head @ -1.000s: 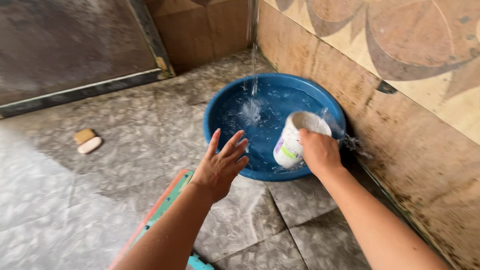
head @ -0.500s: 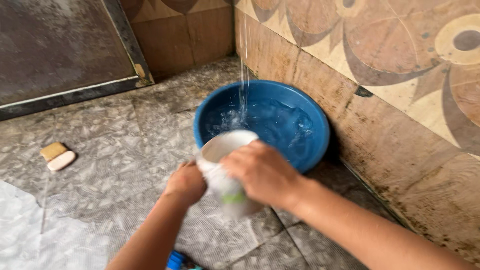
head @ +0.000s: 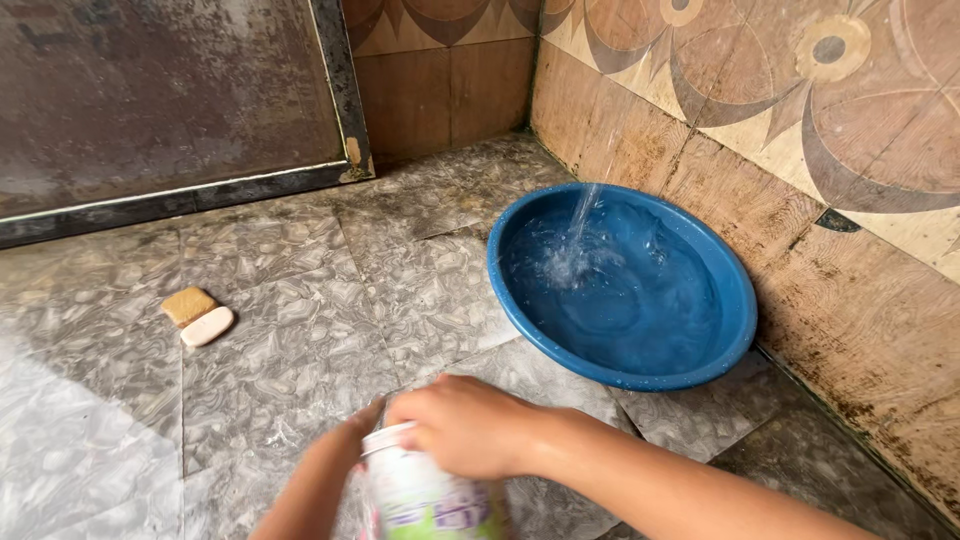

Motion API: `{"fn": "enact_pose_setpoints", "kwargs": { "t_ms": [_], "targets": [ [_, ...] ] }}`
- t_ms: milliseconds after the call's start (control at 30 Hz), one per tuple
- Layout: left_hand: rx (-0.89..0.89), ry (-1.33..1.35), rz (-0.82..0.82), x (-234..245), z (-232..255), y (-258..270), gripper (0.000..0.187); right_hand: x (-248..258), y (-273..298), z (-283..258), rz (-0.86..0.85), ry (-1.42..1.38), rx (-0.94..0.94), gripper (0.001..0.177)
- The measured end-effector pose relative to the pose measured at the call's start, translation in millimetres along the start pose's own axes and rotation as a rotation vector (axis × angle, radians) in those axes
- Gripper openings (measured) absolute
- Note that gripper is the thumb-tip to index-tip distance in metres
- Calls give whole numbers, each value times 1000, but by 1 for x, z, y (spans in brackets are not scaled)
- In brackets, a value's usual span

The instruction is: The person wipes the bathroom floor using a squeegee, then pours water from a mug onto a faucet and the tiles, and scrubs the surfaces with a brush.

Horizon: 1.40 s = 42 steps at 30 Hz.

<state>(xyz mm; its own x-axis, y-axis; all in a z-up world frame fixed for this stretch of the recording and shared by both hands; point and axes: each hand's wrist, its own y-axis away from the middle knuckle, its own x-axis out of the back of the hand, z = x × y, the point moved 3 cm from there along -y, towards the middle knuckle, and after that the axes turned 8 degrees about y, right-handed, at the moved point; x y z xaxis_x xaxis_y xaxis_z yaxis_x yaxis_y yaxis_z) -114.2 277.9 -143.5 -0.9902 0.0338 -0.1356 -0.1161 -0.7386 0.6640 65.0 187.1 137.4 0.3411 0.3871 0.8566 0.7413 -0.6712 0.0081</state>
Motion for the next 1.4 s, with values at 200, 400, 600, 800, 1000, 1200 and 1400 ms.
{"fn": "enact_pose_setpoints", "kwargs": {
  "t_ms": [200, 400, 600, 800, 1000, 1200, 1400],
  "targets": [
    [-35, -228, 36, -58, 13, -30, 70, 0, 47, 44, 237, 24, -360, 21],
    [150, -24, -568, -131, 70, 67, 123, 14, 81, 50, 482, 98, -450, 14],
    [91, 816, -1275, -111, 31, 143, 103, 5, 81, 27, 1020, -125, -342, 12],
    [-179, 853, -294, -77, 55, 174, 101, -22, 54, 17, 750, -555, -192, 10],
    [-163, 637, -126, -20, 30, 157, 91, -59, 51, 50, 529, -780, -46, 19],
    [-72, 485, -196, -26, 15, 116, 79, -145, 68, 148, 1152, -1684, -762, 26],
    [-411, 164, -379, -143, 77, 158, 80, -96, 105, 144, 1072, -1929, -607, 48]
  ]
}}
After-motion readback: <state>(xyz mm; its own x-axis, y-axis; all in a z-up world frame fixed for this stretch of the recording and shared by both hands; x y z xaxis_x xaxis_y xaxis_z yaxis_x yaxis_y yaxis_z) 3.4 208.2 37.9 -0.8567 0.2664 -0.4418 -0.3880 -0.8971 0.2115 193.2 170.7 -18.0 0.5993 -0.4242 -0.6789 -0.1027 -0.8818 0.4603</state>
